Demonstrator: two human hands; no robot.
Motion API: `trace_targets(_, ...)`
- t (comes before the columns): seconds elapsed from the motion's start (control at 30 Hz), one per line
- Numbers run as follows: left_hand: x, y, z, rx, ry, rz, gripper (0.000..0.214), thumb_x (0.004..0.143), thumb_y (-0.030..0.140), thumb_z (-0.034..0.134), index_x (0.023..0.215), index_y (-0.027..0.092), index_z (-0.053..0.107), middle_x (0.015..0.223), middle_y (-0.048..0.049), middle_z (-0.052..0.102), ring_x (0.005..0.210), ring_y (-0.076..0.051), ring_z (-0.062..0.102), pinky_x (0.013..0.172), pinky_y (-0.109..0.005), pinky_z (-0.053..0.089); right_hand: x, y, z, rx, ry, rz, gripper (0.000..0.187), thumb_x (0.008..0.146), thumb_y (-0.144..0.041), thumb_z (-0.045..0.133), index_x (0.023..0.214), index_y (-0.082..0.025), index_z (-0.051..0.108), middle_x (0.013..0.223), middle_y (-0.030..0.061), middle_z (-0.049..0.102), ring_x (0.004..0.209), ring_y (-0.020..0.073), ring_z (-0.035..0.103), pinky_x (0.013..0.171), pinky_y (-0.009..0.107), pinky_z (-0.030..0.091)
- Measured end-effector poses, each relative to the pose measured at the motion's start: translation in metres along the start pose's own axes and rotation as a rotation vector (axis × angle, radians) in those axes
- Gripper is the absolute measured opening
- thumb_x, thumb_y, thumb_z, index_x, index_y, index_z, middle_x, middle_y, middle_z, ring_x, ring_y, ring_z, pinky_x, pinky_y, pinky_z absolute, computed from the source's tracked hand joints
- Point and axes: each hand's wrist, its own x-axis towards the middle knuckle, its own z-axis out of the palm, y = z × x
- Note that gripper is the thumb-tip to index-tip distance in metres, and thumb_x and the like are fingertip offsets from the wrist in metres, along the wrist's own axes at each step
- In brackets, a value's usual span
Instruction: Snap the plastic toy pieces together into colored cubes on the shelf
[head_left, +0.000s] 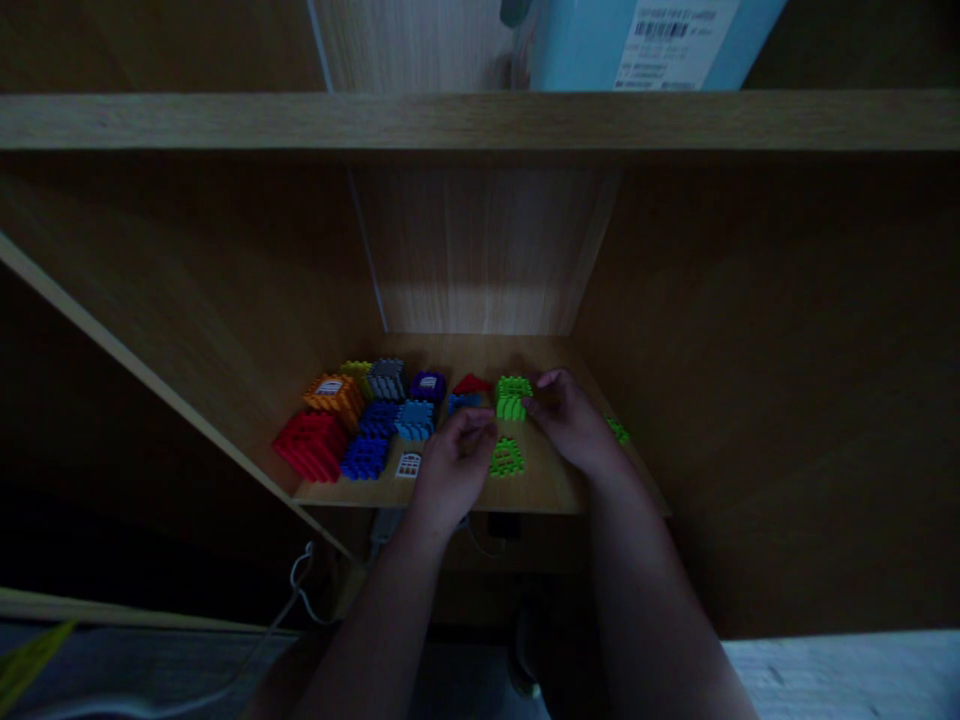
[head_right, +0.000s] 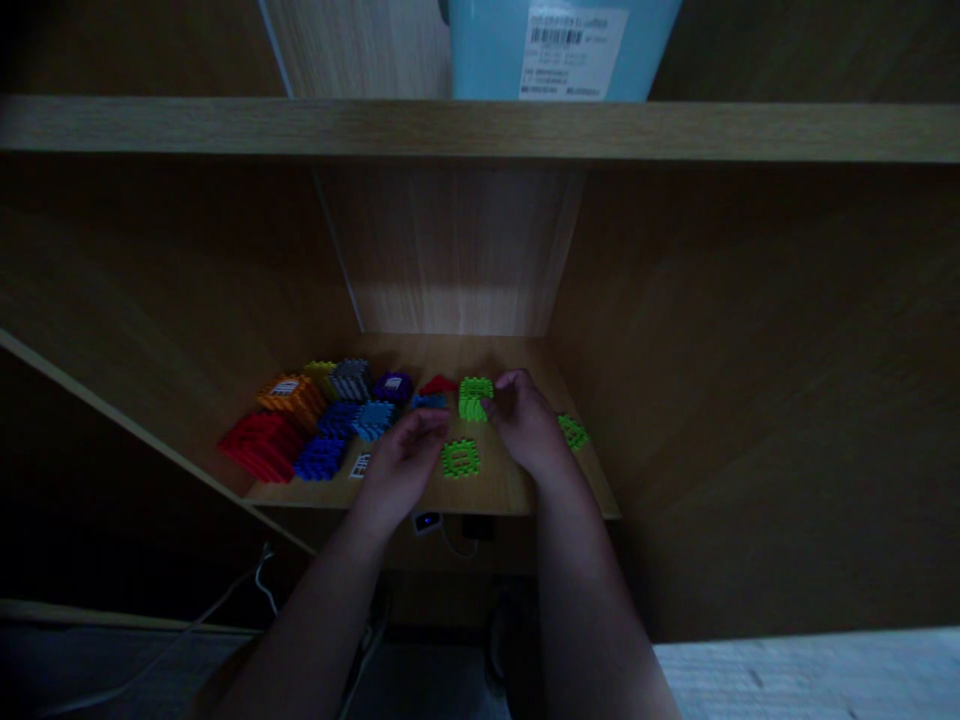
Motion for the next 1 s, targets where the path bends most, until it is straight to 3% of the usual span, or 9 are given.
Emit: trace_targets(1.0, -0.0002, -0.0015, 0.0011, 0.034, 0.005, 0.012, 0.017, 0.099, 0.030, 0.063, 0.111, 0.022, 0.073, 0.114, -0.0071, 0.080, 0.107, -0.023, 0.076, 0.096, -0.036, 0.059, -0.0014, 0.0011, 0.0007, 0.032, -0.012, 0.022, 0.028, 0.093, -0.045, 0.068, 0.112, -0.029, 0.055, 0.118, 0.0087, 0.070, 0.116, 0.0308, 0.068, 0.106, 0.051, 0.051)
